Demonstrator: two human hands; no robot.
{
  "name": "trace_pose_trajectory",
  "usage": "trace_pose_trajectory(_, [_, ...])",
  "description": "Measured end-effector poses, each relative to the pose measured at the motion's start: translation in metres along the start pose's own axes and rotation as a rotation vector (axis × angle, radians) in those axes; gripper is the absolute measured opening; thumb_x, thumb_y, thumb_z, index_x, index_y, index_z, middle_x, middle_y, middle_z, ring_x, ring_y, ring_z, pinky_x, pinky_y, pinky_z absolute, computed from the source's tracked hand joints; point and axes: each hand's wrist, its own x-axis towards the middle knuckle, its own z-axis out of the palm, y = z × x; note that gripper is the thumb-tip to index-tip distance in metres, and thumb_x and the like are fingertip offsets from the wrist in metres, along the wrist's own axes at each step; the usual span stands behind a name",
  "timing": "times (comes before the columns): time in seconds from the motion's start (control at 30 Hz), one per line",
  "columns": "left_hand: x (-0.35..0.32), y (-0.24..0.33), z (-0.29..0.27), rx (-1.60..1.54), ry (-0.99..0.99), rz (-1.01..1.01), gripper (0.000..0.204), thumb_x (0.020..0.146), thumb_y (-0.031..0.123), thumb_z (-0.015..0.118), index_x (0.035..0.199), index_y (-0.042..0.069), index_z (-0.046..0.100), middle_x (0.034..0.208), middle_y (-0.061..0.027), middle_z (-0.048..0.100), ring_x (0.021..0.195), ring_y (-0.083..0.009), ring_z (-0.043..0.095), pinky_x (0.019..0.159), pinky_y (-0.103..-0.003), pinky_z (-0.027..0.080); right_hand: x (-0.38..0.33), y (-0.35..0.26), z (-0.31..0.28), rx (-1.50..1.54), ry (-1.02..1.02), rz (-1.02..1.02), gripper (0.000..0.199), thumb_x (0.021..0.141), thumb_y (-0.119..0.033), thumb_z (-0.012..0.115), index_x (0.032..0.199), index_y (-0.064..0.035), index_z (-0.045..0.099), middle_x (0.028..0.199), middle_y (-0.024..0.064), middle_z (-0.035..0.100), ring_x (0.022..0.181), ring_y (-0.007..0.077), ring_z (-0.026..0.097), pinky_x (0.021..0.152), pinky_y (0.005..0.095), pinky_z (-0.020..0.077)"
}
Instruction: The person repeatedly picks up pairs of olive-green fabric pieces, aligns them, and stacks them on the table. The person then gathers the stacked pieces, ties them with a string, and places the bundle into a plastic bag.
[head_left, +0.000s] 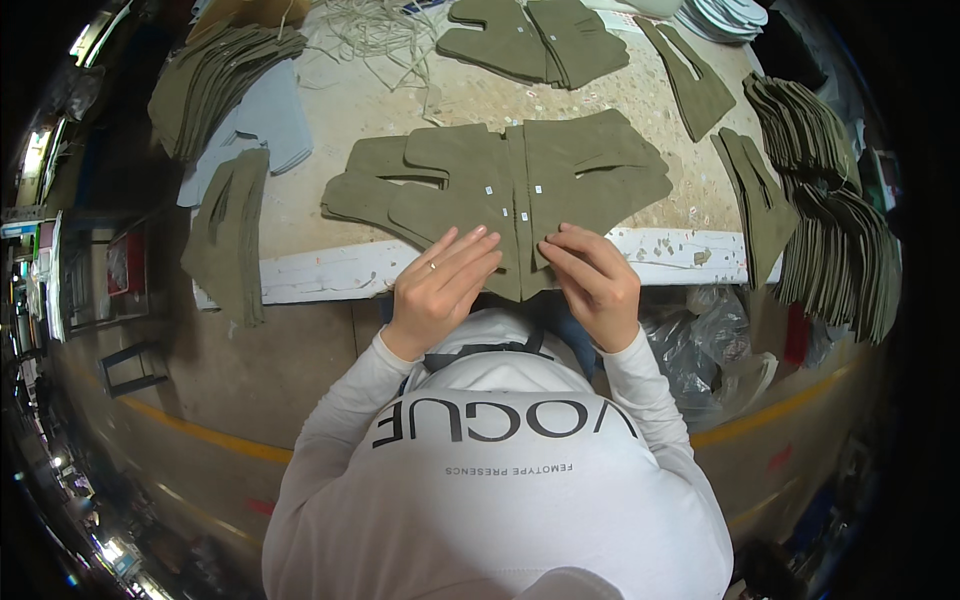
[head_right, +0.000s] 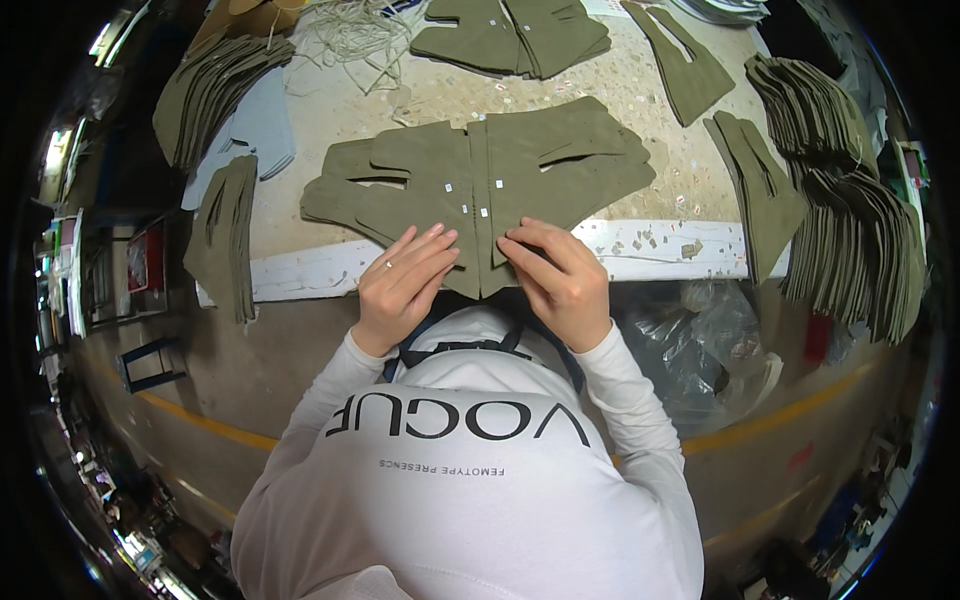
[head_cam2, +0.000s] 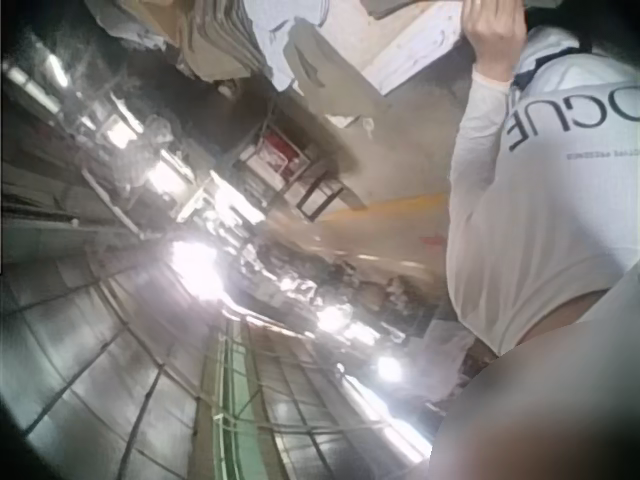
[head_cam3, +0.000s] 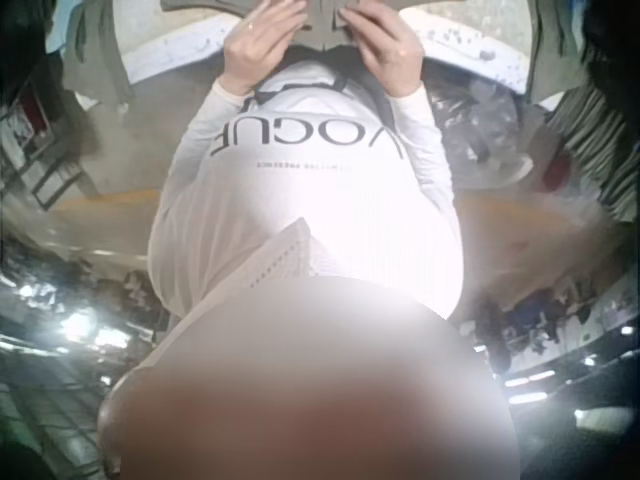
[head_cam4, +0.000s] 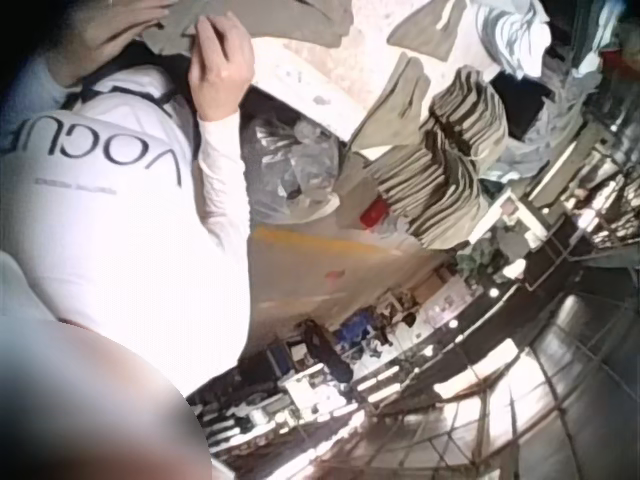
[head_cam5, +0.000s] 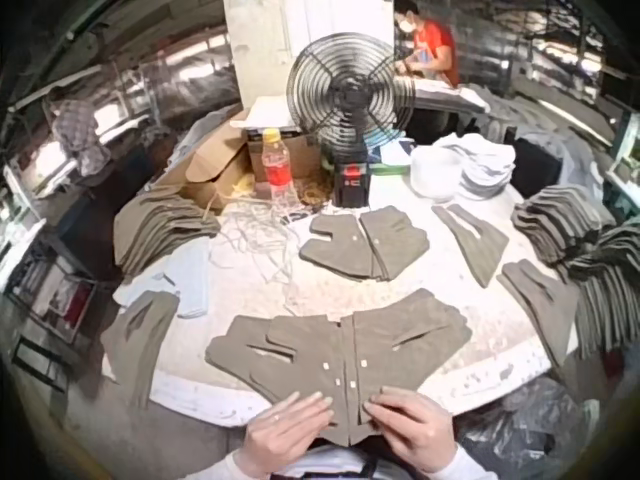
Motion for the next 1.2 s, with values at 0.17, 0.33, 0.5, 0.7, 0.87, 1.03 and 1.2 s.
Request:
trace_pose_trajectory(0.17, [-0.012, 0.004, 0.010, -0.100, 0.022, -0.051, 0.020, 0.080, -0.002, 0.071, 0.099, 0.003, 0.071, 0.107, -0.0099, 0.072, 0.107, -0.0277, 0.068, 0.094, -0.044, 0.053, -0.018, -0.003, 0.005, 0.108, -0.011, 0.038, 0.032, 0.069, 0.005, 0.073, 0.100, -0.0045, 0.073, 0.100, 0.0088, 0.068, 0.103, 0.0289, 0.067, 0.081, 0.0355, 0.0543])
trace_pose_trajectory(0.33, [-0.015, 0.005, 0.010, -0.115, 0.013, -0.011, 0.021, 0.079, -0.002, 0.071, 0.099, 0.004, 0.071, 0.107, -0.0100, 0.072, 0.107, -0.0275, 0.068, 0.093, -0.043, 0.053, -0.023, -0.005, 0.005, 0.120, -0.018, 0.041, 0.034, 0.068, 0.006, 0.073, 0.100, -0.0047, 0.073, 0.100, 0.0086, 0.068, 0.103, 0.0283, 0.067, 0.082, 0.0345, 0.0532])
trace_pose_trajectory(0.5, [-0.017, 0.010, 0.008, -0.052, 0.001, 0.018, 0.021, 0.079, -0.002, 0.071, 0.099, 0.004, 0.071, 0.108, -0.0101, 0.072, 0.107, -0.0273, 0.068, 0.093, -0.042, 0.053, -0.024, -0.007, 0.004, 0.119, -0.048, 0.005, 0.036, 0.068, 0.005, 0.073, 0.103, -0.0051, 0.072, 0.103, 0.0080, 0.068, 0.106, 0.0284, 0.066, 0.082, 0.0354, 0.0524])
trace_pose_trajectory(0.7, [-0.012, 0.010, 0.000, -0.041, -0.031, 0.036, 0.019, 0.077, 0.002, 0.072, 0.095, 0.004, 0.073, 0.107, -0.0091, 0.072, 0.104, -0.0246, 0.069, 0.089, -0.038, 0.056, -0.019, -0.013, -0.003, -0.038, -0.086, -0.073, 0.034, 0.067, 0.001, 0.075, 0.100, -0.0062, 0.074, 0.100, 0.0073, 0.068, 0.094, 0.0261, 0.064, 0.075, 0.0339, 0.0506])
trace_pose_trajectory(0.87, [0.004, 0.019, -0.022, -0.413, -0.018, -0.347, 0.013, 0.084, -0.004, 0.063, 0.093, 0.000, 0.072, 0.100, -0.0128, 0.073, 0.093, -0.0221, 0.071, 0.086, -0.032, 0.055, -0.012, -0.006, -0.011, -0.072, -0.047, -0.085, 0.031, 0.070, -0.004, 0.077, 0.100, -0.0070, 0.074, 0.093, 0.0053, 0.065, 0.083, 0.0227, 0.058, 0.071, 0.0333, 0.0467])
trace_pose_trajectory(1.03, [0.047, 0.007, -0.025, -0.821, -0.254, -0.838, 0.042, 0.105, 0.029, 0.042, 0.139, 0.005, 0.042, 0.099, -0.0160, 0.069, 0.081, -0.0181, 0.069, 0.076, -0.027, 0.055, -0.007, -0.004, -0.011, 0.156, 0.232, 0.192, 0.020, 0.075, 0.000, 0.075, 0.094, -0.0026, 0.072, 0.091, 0.0088, 0.064, 0.077, 0.0213, 0.061, 0.066, 0.0301, 0.0492])
trace_pose_trajectory(1.2, [0.075, 0.009, 0.020, -0.782, -0.239, -0.699, 0.039, 0.102, 0.026, 0.050, 0.137, 0.009, 0.048, 0.109, -0.0066, 0.063, 0.070, -0.0103, 0.061, 0.067, -0.023, 0.051, -0.007, -0.019, -0.007, 0.120, 0.367, 0.173, 0.018, 0.076, 0.001, 0.073, 0.094, -0.0020, 0.073, 0.088, 0.0105, 0.064, 0.074, 0.0204, 0.063, 0.065, 0.0284, 0.0505])
